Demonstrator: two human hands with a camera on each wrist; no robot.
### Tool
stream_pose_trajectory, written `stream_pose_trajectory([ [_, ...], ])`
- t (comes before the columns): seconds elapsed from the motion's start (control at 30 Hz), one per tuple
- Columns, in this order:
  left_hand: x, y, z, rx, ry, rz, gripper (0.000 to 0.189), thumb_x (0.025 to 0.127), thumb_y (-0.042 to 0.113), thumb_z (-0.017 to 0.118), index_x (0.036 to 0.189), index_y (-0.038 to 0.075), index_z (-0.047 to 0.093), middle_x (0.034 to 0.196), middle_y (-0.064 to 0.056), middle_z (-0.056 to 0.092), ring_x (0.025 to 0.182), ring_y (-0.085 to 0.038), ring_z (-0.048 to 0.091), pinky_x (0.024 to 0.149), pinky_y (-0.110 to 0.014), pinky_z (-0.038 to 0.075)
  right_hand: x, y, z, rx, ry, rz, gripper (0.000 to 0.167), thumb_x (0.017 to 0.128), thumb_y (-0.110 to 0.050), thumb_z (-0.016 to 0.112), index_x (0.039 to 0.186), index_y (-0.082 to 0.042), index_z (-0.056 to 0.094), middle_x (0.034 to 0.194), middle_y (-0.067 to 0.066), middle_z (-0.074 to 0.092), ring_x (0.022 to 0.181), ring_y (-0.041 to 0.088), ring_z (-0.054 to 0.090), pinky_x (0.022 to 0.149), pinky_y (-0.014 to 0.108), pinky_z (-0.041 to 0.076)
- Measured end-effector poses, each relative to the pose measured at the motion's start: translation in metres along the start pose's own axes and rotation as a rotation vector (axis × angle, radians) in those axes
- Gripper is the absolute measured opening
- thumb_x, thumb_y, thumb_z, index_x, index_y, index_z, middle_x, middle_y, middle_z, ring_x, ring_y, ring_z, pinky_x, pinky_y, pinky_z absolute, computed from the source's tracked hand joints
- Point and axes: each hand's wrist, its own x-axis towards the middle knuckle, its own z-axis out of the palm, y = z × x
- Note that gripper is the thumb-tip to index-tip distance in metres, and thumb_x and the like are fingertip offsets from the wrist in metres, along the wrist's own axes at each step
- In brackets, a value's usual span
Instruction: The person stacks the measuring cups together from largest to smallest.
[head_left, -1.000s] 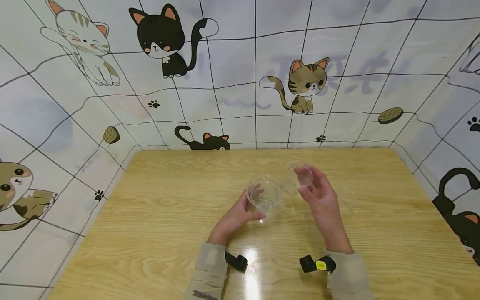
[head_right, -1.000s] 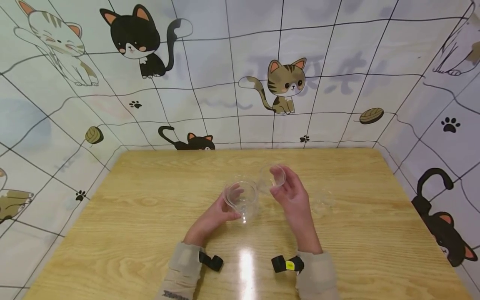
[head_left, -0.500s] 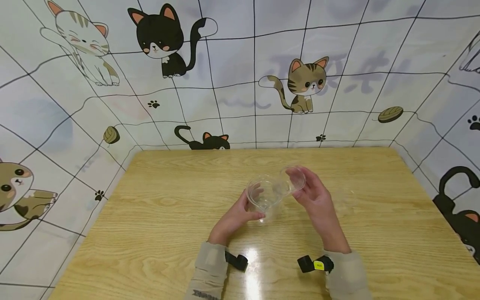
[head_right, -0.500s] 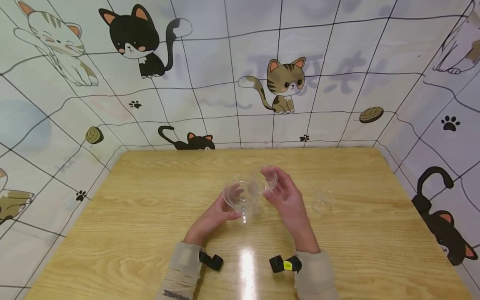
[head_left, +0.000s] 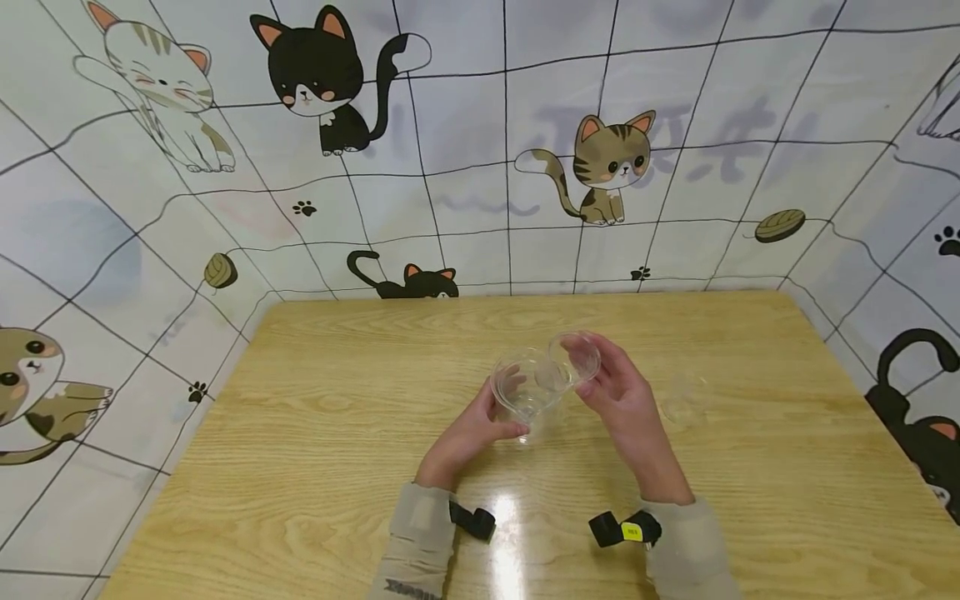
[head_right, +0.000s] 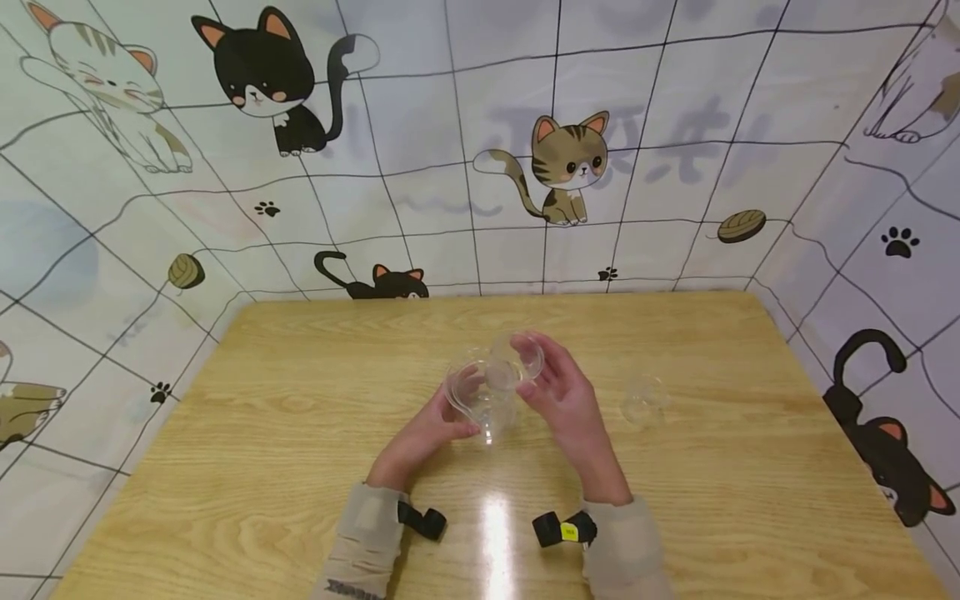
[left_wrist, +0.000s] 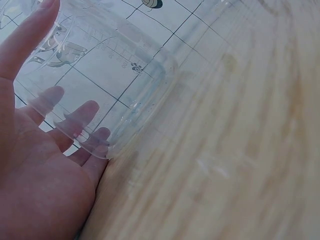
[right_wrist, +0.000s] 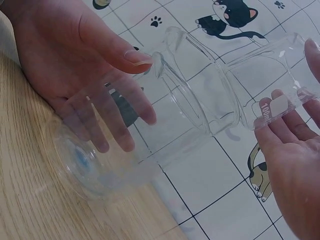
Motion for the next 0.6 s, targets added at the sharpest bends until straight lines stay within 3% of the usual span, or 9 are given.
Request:
stream_pose_trajectory([
  [0.3, -0.001, -0.001, 0.0, 0.006, 0.008, -0.009, 0.082, 0.075, 0.012, 0.071, 0.14, 0.023, 0.023, 0.142, -0.01, 0.029, 0.131, -0.025, 0.022, 0.103, -0.042, 0.019, -0.001, 0.003, -0.001, -0.009, 0.011, 0.037, 0.055, 0.085, 0.004, 0.053, 0.135, -0.007, 0.033, 0.134, 0.014, 0.04, 0.126, 0.023, 0.034, 0.099, 0.03, 0.029],
  [0.6, 0.006, -0.025, -0.005, 0.045, 0.024, -0.015, 0.084, 0.073, 0.02, 0.074, 0.139, 0.031, 0.024, 0.139, 0.005, 0.034, 0.13, -0.015, 0.025, 0.104, -0.04, 0.02, -0.002, 0.006, 0.0, -0.108, -0.001, 0.055, 0.056, 0.086, 0.0, 0.055, 0.136, -0.011, 0.033, 0.136, 0.011, 0.039, 0.124, 0.021, 0.037, 0.092, 0.025, 0.037],
])
